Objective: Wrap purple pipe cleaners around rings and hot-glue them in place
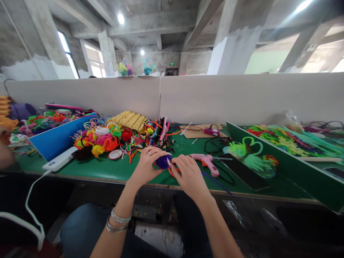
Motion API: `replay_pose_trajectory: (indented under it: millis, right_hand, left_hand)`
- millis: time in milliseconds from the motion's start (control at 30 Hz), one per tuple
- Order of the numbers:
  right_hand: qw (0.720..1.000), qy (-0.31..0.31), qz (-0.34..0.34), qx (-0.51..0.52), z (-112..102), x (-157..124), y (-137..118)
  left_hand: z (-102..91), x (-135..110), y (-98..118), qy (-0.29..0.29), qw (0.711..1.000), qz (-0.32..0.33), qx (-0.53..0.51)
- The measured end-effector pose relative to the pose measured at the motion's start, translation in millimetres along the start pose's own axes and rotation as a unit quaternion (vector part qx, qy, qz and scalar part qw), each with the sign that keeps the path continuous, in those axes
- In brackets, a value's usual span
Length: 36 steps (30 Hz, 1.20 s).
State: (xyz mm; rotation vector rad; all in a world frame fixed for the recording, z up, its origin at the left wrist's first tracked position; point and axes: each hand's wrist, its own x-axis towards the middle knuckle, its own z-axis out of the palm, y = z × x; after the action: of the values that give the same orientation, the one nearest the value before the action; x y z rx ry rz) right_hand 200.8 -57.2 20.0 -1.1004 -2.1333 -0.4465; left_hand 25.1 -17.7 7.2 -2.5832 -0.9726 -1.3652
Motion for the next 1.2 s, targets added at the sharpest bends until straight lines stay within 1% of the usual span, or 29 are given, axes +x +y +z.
replay_pose_trajectory:
  millis: [100, 267, 400, 567, 733, 833, 967, 1100, 1200]
  right_hand:
    - [1.000, -0.004, 0.001, 0.001, 1.4, -0.1, 0.1]
    - [1.000, -0.003, 0.002, -0.003, 2.4, -0.1, 0.3]
    - [1.000, -0.007, 0.002, -0.014, 4.0, -0.4, 0.6]
    - [0.999, -0.012, 0.014, -0.029, 6.3, -0.8, 1.0]
    - [0.998, -0.009, 0.018, -0.059, 5.6, 0.1, 1.0]
    - [0.997, -0.001, 0.025, -0.078, 5.0, 0.4, 1.6]
    - [0.996, -0.003, 0.032, -0.082, 4.4, 0.3, 2.7]
    - [0.996, 0.000, 0.043, -0.074, 3.7, 0.1, 3.1]
    - [0.997, 0.001, 0.046, -0.064, 3.5, -0.4, 3.2]
  left_hand:
    - [0.0, 0.0, 0.9, -0.001, 1.000, -0.002, 0.001]
    - [0.4, -0.7, 1.8, -0.019, 1.000, -0.016, 0.006]
    - [1.4, -1.6, 2.1, -0.019, 1.000, -0.016, 0.013]
    - [0.6, -1.6, 4.4, -0.020, 0.999, -0.017, 0.033]
    - [-1.3, 0.0, 8.6, -0.037, 0.997, -0.010, 0.059]
    - [0.4, -0.3, 10.6, -0.022, 0.998, -0.015, 0.063]
    - [4.0, -2.4, 10.3, 0.007, 0.998, 0.028, 0.061]
    - [4.8, -3.5, 8.4, -0.011, 0.993, 0.077, 0.094]
    - [4.4, -3.6, 7.6, -0.031, 0.988, 0.091, 0.122]
